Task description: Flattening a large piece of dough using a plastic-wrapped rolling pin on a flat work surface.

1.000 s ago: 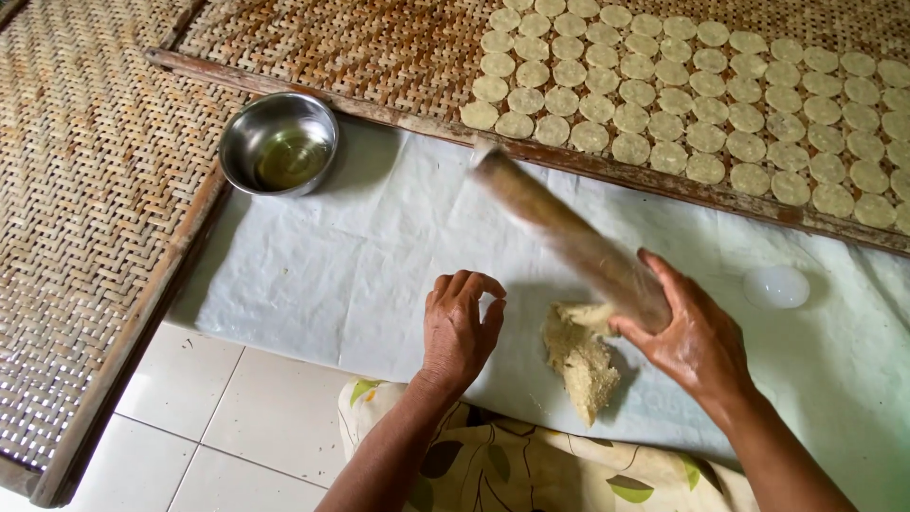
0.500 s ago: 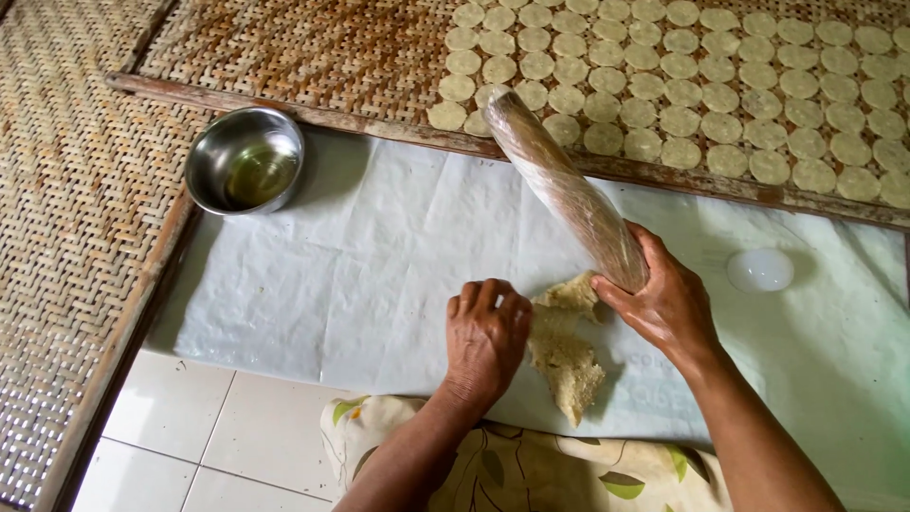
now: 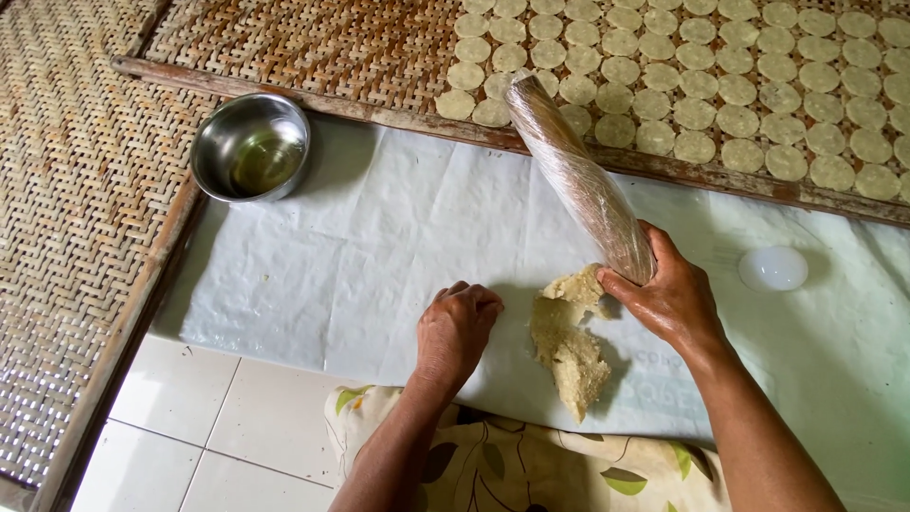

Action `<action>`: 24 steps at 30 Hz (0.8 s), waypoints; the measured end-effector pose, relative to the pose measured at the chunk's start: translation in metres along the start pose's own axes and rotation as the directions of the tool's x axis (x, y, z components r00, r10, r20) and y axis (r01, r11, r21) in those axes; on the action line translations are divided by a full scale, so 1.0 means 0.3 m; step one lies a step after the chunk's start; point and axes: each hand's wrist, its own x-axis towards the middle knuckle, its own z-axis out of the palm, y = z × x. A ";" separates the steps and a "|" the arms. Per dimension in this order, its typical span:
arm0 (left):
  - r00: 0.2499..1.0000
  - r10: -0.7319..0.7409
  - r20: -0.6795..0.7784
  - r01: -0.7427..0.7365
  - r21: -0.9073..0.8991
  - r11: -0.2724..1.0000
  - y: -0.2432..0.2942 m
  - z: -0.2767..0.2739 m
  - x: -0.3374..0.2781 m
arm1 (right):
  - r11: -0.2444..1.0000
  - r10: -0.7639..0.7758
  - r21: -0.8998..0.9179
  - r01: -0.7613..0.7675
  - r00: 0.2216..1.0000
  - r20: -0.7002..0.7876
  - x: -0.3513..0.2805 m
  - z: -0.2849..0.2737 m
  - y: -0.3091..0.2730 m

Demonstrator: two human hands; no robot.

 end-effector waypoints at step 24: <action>0.722 0.092 -0.686 -0.259 -0.145 0.955 -0.046 -0.036 0.028 | 0.968 0.002 -0.227 0.109 0.898 0.440 -0.183 -0.216 -0.116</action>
